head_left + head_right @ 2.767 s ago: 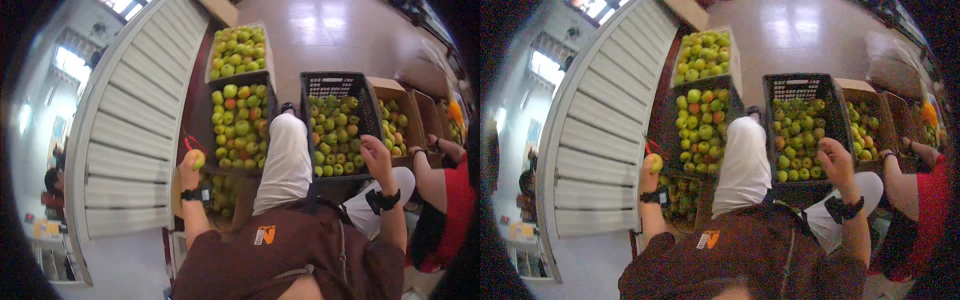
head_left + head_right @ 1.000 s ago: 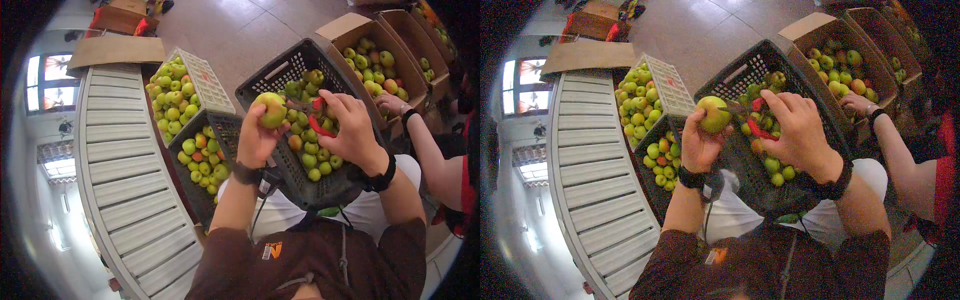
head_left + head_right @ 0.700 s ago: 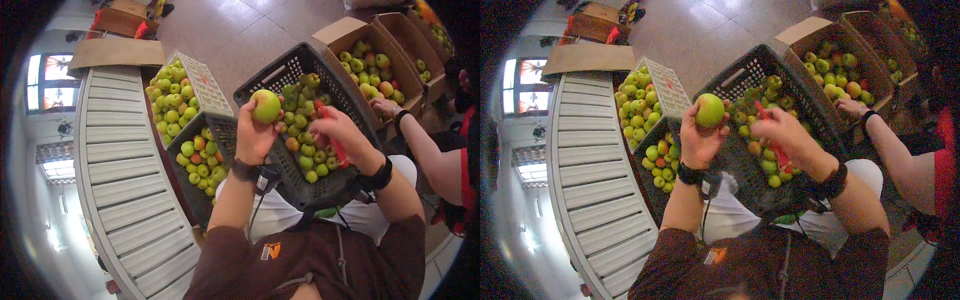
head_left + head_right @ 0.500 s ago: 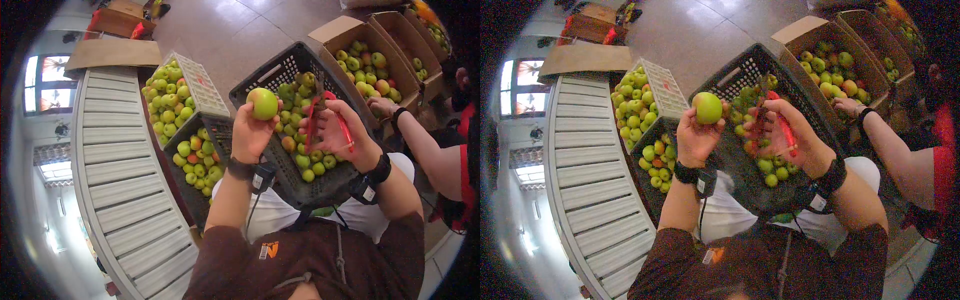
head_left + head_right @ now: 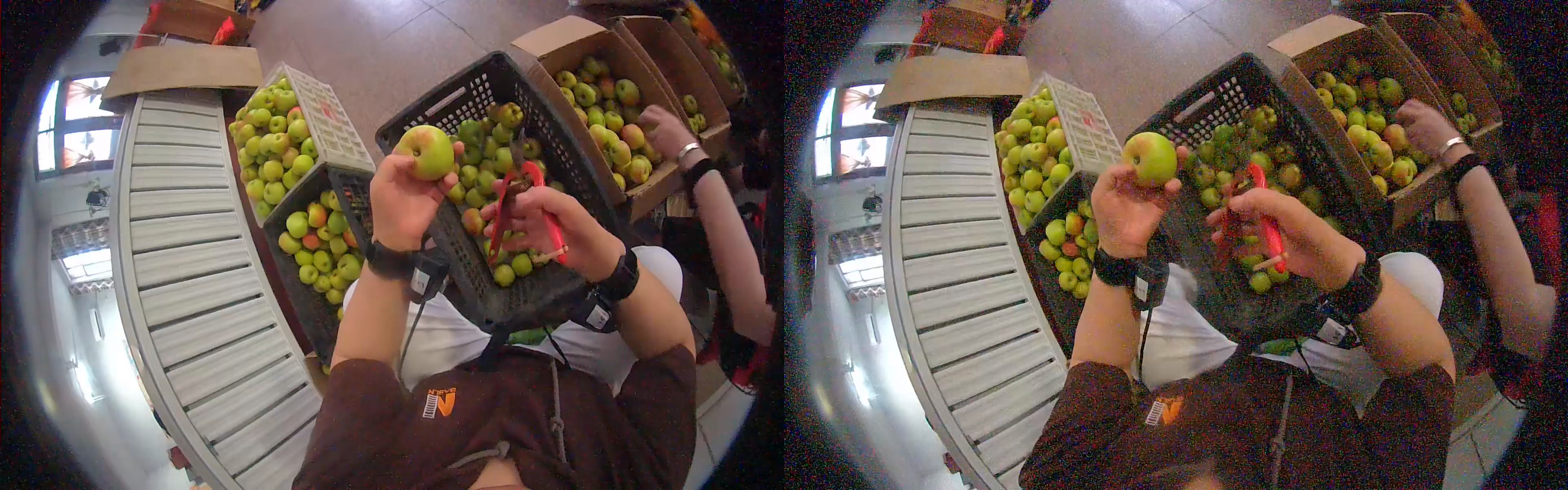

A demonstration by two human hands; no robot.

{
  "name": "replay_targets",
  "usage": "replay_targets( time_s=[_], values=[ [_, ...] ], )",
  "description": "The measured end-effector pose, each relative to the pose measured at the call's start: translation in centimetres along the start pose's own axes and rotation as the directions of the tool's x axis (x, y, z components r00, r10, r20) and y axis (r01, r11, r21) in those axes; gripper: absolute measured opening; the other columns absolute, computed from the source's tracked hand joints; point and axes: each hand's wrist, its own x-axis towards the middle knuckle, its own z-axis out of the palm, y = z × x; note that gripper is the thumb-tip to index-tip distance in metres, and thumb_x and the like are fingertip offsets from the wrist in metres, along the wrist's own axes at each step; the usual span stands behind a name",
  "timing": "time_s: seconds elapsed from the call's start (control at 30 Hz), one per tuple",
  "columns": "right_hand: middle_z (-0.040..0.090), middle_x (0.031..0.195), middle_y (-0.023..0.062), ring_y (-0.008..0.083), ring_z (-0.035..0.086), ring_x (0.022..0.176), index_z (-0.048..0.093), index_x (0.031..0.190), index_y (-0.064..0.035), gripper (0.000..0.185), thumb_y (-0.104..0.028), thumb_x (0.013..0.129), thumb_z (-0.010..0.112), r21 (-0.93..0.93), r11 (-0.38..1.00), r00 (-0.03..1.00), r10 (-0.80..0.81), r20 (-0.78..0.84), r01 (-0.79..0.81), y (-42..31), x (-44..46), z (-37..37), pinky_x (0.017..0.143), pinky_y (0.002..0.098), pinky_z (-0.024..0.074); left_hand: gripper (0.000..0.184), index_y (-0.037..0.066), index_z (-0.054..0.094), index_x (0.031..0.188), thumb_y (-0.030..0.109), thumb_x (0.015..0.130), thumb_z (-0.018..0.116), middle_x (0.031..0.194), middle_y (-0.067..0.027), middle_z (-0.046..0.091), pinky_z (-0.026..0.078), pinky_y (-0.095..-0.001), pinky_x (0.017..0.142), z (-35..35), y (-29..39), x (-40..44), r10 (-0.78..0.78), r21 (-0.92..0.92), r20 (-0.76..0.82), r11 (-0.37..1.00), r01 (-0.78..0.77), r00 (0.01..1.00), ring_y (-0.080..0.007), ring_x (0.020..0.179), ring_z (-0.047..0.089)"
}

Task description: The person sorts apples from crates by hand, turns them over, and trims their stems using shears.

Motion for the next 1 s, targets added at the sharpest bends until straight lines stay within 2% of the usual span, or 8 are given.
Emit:
replay_targets(
  time_s=[0.07,0.1,0.27,0.37,0.47,0.57,0.67,1.0],
  values=[
    [0.055,0.109,0.0113,0.0226,0.055,0.098,0.045,0.122,-0.0081,0.044,-0.021,0.081,0.052,-0.079,0.997,0.999,-0.007,0.033,0.010,0.0,-0.4,0.3,0.087,0.0360,0.0413,0.032,0.005,0.052,0.107,0.013,0.076,0.046,0.103,-0.0114,0.057,0.046,-0.0358,0.063,-0.5,0.1,-0.1,-0.027,0.007,0.020,1.000,0.026,0.999,-0.0326,0.097,0.056],
    [0.055,0.110,0.0110,0.0218,0.055,0.098,0.044,0.123,-0.0075,0.046,-0.020,0.080,0.053,-0.220,0.974,0.998,-0.043,0.037,0.050,-0.1,-0.4,0.5,0.087,0.0349,0.0411,0.031,0.005,0.052,0.106,0.013,0.076,0.046,0.103,-0.0113,0.056,0.046,-0.0355,0.063,-0.6,0.2,-0.1,-0.014,0.016,0.024,1.000,0.014,1.000,-0.0320,0.096,0.056],
    [0.054,0.110,0.0112,0.0185,0.053,0.096,0.040,0.127,-0.0028,0.060,-0.016,0.073,0.059,-0.713,0.685,0.972,-0.234,-0.017,0.152,-0.4,-0.8,2.0,0.084,0.0305,0.0418,0.024,0.006,0.051,0.102,0.015,0.079,0.047,0.099,-0.0101,0.056,0.045,-0.0339,0.060,-0.6,0.1,-0.2,0.039,0.076,-0.001,0.996,-0.039,0.999,-0.0291,0.095,0.057],
    [0.056,0.101,0.0181,0.0283,0.055,0.093,0.043,0.123,-0.0016,0.064,-0.025,0.069,0.068,-0.960,-0.086,0.744,-0.615,0.261,0.265,0.2,0.2,0.3,0.081,0.0358,0.0439,0.022,0.007,0.049,0.101,0.013,0.080,0.049,0.098,-0.0092,0.055,0.045,-0.0339,0.060,-0.9,-0.2,0.2,0.081,0.114,-0.017,0.990,-0.078,0.997,-0.0280,0.094,0.057],
    [0.054,0.089,0.0173,0.0320,0.054,0.084,0.047,0.122,-0.0058,0.065,-0.023,0.064,0.070,-0.974,-0.202,0.716,-0.665,0.210,0.098,-0.2,-0.2,1.1,0.076,0.0389,0.0440,0.024,0.007,0.046,0.102,0.011,0.079,0.050,0.099,-0.0100,0.054,0.047,-0.0352,0.060,-1.1,-0.5,0.2,0.103,0.148,-0.031,0.984,-0.098,0.994,-0.0281,0.093,0.058],
    [0.052,0.082,0.0134,0.0309,0.052,0.077,0.049,0.122,-0.0117,0.063,-0.021,0.063,0.070,-0.944,-0.311,0.641,-0.705,0.304,0.106,-0.1,0.2,0.7,0.070,0.0405,0.0435,0.026,0.007,0.043,0.104,0.011,0.079,0.050,0.100,-0.0114,0.054,0.049,-0.0369,0.060,-1.2,-0.6,0.1,0.124,0.221,-0.063,0.969,-0.107,0.990,-0.0278,0.092,0.058],
    [0.050,0.088,0.0115,0.0280,0.050,0.081,0.048,0.123,-0.0126,0.063,-0.012,0.063,0.066,-0.926,-0.374,0.686,-0.661,0.304,0.051,-0.6,-0.1,1.2,0.074,0.0359,0.0404,0.029,0.007,0.042,0.106,0.011,0.079,0.050,0.100,-0.0124,0.053,0.050,-0.0378,0.061,-1.7,-0.8,0.3,0.093,0.244,-0.093,0.967,-0.068,0.991,-0.0279,0.092,0.058],
    [0.052,0.086,0.0076,0.0254,0.051,0.083,0.048,0.123,-0.0155,0.066,-0.012,0.060,0.068,-0.886,-0.464,0.671,-0.656,0.346,0.004,-0.6,-0.2,1.0,0.073,0.0356,0.0392,0.034,0.008,0.035,0.114,0.017,0.084,0.048,0.106,-0.0118,0.050,0.048,-0.0403,0.067,-1.3,-2.1,0.3,0.177,0.232,-0.053,0.959,-0.161,0.983,-0.0237,0.088,0.054]
  ],
)
